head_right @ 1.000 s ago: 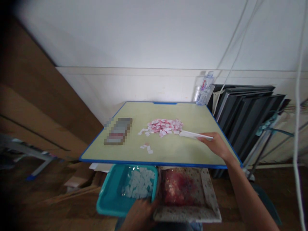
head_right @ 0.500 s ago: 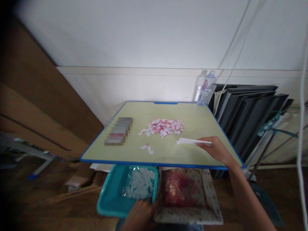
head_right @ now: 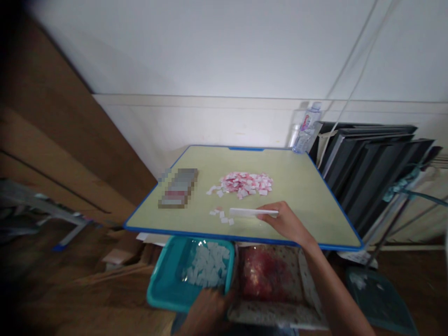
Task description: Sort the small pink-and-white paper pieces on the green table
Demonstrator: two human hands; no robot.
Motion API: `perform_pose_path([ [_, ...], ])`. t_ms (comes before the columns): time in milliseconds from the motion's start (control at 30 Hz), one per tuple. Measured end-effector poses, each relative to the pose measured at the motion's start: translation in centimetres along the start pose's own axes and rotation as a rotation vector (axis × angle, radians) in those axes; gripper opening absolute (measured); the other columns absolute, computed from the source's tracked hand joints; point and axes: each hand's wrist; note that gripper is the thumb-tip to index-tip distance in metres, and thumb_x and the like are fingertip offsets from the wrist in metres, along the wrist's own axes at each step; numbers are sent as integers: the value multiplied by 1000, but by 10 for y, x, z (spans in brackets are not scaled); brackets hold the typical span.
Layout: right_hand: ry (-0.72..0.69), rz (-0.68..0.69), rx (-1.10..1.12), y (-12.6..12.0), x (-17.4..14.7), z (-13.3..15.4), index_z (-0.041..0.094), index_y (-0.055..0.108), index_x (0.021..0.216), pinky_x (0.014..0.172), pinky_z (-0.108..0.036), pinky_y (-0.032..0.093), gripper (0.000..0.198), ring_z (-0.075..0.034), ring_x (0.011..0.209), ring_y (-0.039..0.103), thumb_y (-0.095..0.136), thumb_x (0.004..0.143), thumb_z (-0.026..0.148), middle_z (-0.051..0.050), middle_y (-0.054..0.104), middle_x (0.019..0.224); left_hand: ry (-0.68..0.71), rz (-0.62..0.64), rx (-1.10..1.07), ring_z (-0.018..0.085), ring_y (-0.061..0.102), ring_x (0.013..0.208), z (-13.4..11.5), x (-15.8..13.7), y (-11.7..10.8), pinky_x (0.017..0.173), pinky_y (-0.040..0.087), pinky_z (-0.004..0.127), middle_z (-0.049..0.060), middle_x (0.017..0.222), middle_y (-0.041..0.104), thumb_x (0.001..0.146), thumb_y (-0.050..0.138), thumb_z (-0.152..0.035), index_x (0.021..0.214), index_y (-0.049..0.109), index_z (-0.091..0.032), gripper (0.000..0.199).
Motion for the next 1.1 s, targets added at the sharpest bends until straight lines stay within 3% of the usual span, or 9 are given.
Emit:
perform_pose_path([
  [367, -44, 53, 0, 29, -7, 9, 12, 65, 68, 46, -19, 35, 27, -10, 51, 45, 50, 74, 33, 0, 56, 55, 22, -8, -1, 28, 55, 74, -3, -2, -6, 62, 41, 37, 13, 83, 60, 78, 48, -34, 104, 50, -16, 32],
  [567, 64, -49, -5, 23, -17, 9, 12, 64, 65, 44, -19, 34, 27, -11, 50, 46, 51, 74, 34, 0, 56, 54, 27, -10, -2, 28, 56, 72, -2, -2, -5, 61, 41, 36, 12, 80, 60, 77, 49, -35, 103, 50, -16, 32],
  [700, 87, -26, -19, 20, -27, 6, 12, 65, 68, 44, -19, 34, 27, -11, 49, 47, 52, 74, 35, -1, 58, 54, 19, -21, 14, 29, 55, 71, -2, -1, -1, 61, 41, 37, 12, 80, 60, 74, 53, -33, 101, 51, -17, 31],
  [933, 11, 63, -43, 39, -19, 19, 13, 61, 60, 44, -19, 32, 27, -10, 48, 44, 48, 76, 31, 1, 52, 50, 25, -42, 18, 29, 56, 71, -2, -2, -2, 60, 42, 37, 11, 79, 60, 76, 51, -35, 100, 51, -17, 30],
  [1100, -36, 52, 6, 46, -12, 26, 13, 64, 67, 48, -19, 35, 24, -11, 51, 47, 48, 76, 29, 0, 57, 56, 20, -15, 16, 27, 56, 71, -3, -2, -5, 62, 42, 36, 11, 79, 60, 77, 49, -36, 99, 51, -17, 29],
])
Point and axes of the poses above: each hand's wrist, its own x-axis towards the middle knuckle, its own y-axis out of the palm, z = x × y
